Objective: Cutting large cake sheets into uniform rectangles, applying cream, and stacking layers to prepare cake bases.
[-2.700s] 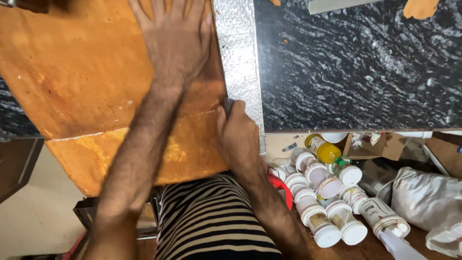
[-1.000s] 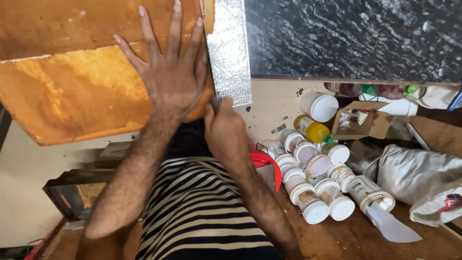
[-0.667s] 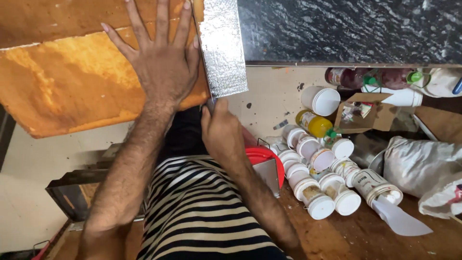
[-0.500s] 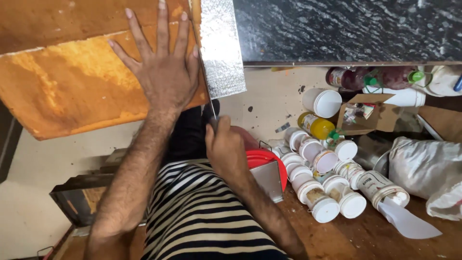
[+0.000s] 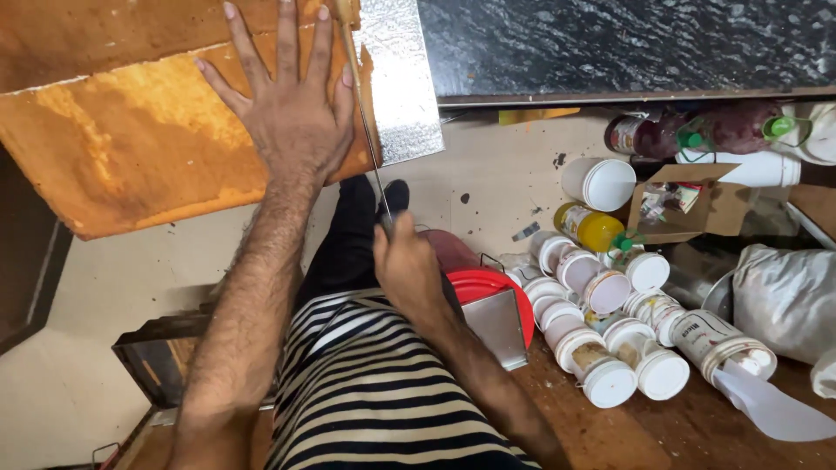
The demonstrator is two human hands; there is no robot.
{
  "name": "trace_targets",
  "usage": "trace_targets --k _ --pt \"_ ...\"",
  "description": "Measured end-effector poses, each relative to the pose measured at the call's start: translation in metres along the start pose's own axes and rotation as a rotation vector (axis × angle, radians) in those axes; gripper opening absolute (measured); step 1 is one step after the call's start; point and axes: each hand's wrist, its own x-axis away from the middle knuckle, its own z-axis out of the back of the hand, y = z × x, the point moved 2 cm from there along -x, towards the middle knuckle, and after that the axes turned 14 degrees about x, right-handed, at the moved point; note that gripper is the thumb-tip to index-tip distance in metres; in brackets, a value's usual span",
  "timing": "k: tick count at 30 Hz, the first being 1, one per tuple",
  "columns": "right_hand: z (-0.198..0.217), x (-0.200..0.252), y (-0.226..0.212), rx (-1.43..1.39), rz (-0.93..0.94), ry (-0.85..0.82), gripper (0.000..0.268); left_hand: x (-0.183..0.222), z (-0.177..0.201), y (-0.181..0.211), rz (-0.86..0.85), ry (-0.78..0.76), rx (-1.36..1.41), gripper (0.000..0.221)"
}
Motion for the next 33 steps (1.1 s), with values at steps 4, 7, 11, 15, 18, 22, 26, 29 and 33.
trace_targets --k 4,7,11,15,18,22,26,29,33 --pt "-0.01 -0.013 0.001 -0.003 0.001 0.052 0.029 0.0 0.011 0.007 0.042 -0.034 -0.008 0.055" --pt "-0.02 0.001 0.019 -0.004 0.02 0.097 0.029 -0.004 0.009 0.01 0.049 -0.047 0.0 0.056" --pt "-0.023 -0.015 0.019 -0.014 -0.014 0.058 0.029 -0.002 0.005 0.008 0.059 -0.047 -0.023 0.056" --pt "-0.016 -0.031 0.018 -0.033 -0.04 0.106 0.026 -0.001 0.007 0.007 0.043 -0.025 -0.043 0.058" --pt "0.006 -0.037 0.026 -0.099 -0.022 0.146 0.024 -0.002 0.005 0.006 0.036 0.0 -0.051 0.059" --pt "0.048 -0.054 0.053 -0.097 -0.004 0.245 0.025 0.004 0.014 0.011 0.032 -0.023 -0.051 0.06" --pt "0.099 -0.101 0.099 0.245 -0.039 0.424 0.028 0.037 0.036 0.004 -0.064 0.034 0.219 0.057" --pt "0.133 -0.135 0.109 0.425 -0.064 0.421 0.04 0.08 0.052 0.013 -0.037 0.097 0.529 0.048" --pt "0.163 -0.165 0.067 0.739 0.068 0.613 0.046 0.14 0.024 0.0 0.337 0.071 1.027 0.029"
